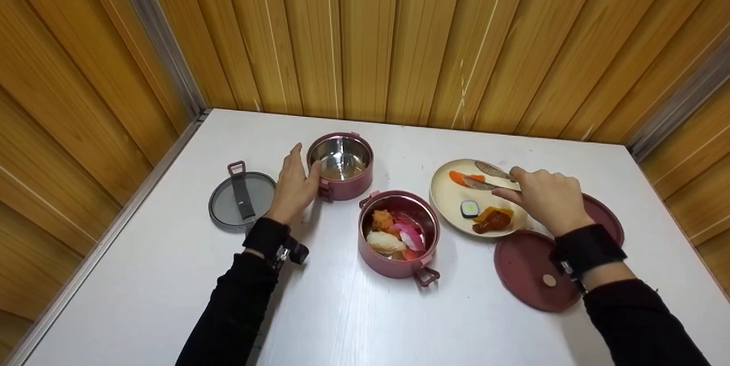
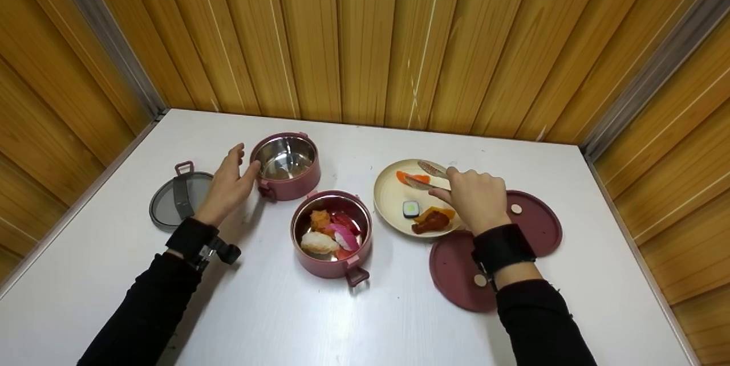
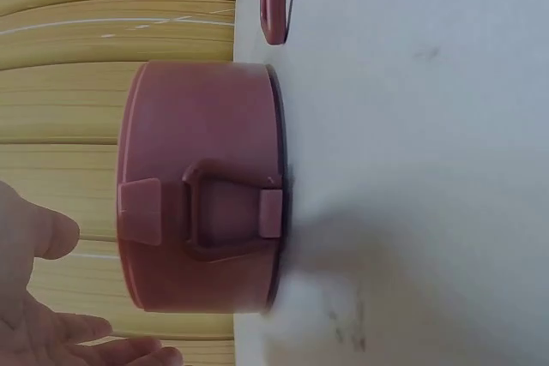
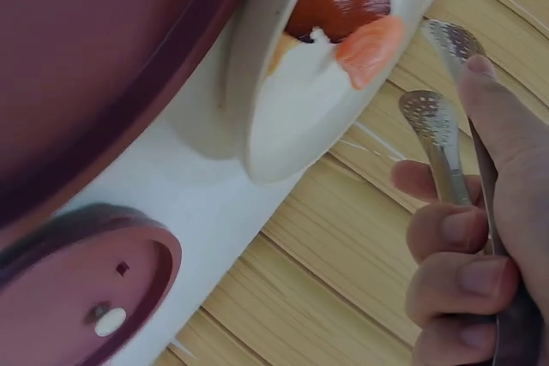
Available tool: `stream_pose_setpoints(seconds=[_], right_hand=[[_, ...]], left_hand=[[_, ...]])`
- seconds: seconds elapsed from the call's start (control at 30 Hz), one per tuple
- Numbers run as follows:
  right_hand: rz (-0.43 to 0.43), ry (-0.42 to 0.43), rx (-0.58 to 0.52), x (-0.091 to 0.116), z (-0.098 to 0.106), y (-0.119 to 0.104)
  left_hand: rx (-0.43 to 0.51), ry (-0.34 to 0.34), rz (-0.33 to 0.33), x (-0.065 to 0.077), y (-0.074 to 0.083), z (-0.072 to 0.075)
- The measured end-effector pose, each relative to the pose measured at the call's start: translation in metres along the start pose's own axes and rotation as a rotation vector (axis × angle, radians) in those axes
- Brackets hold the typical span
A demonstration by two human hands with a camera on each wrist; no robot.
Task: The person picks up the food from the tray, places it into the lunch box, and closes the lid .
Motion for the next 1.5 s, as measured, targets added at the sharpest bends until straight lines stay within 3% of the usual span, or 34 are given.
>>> stream_pose_setpoints(seconds=[0.3, 0.5, 0.77, 0.83, 1.07, 1.13, 1.27, 1.5], right_hand=[[0.088, 0.049, 0.041, -0.007, -0.010, -0.012], [0.091, 0.022, 0.078, -0.011, -0.012, -0.014], [0.091, 0.052, 0.079, -0.010, -0.014, -0.013], [0.071, 0.028, 0.058, -0.010, -0.014, -0.013], [-0.026, -0.227, -0.102, -0.014, -0.013, -0.004], [-0.045, -0.257, -0.113, -0.014, -0.013, -0.002], [-0.065, -0.198, -0.088, -0.011, -0.012, -0.002], [0.034, 0.101, 0.004, -0.002, -0.004, -0.016]], left_hand=[[0.066, -0.038, 0.088, 0.001, -0.005, -0.010], [0.093, -0.012, 0.066, 0.001, -0.003, -0.017], [0.113, 0.010, 0.065, 0.003, -0.004, -0.020], [0.121, 0.010, 0.068, 0.003, -0.005, -0.020], [0.126, 0.011, 0.059, 0.003, -0.008, -0.020], [0.131, 0.009, 0.054, 0.003, -0.008, -0.021], [0.139, 0.008, 0.051, 0.003, -0.010, -0.020], [0.153, 0.002, 0.062, 0.003, -0.011, -0.021]])
Point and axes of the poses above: each hand's wrist, its own x-axis away from the middle knuckle, its own z-axis out of the back of the hand, y = z × x, the point moved 4 cm from there along -x, towards the middle knuckle, and after that the axes turned 7 degrees about -z, right-handed, at the moved point
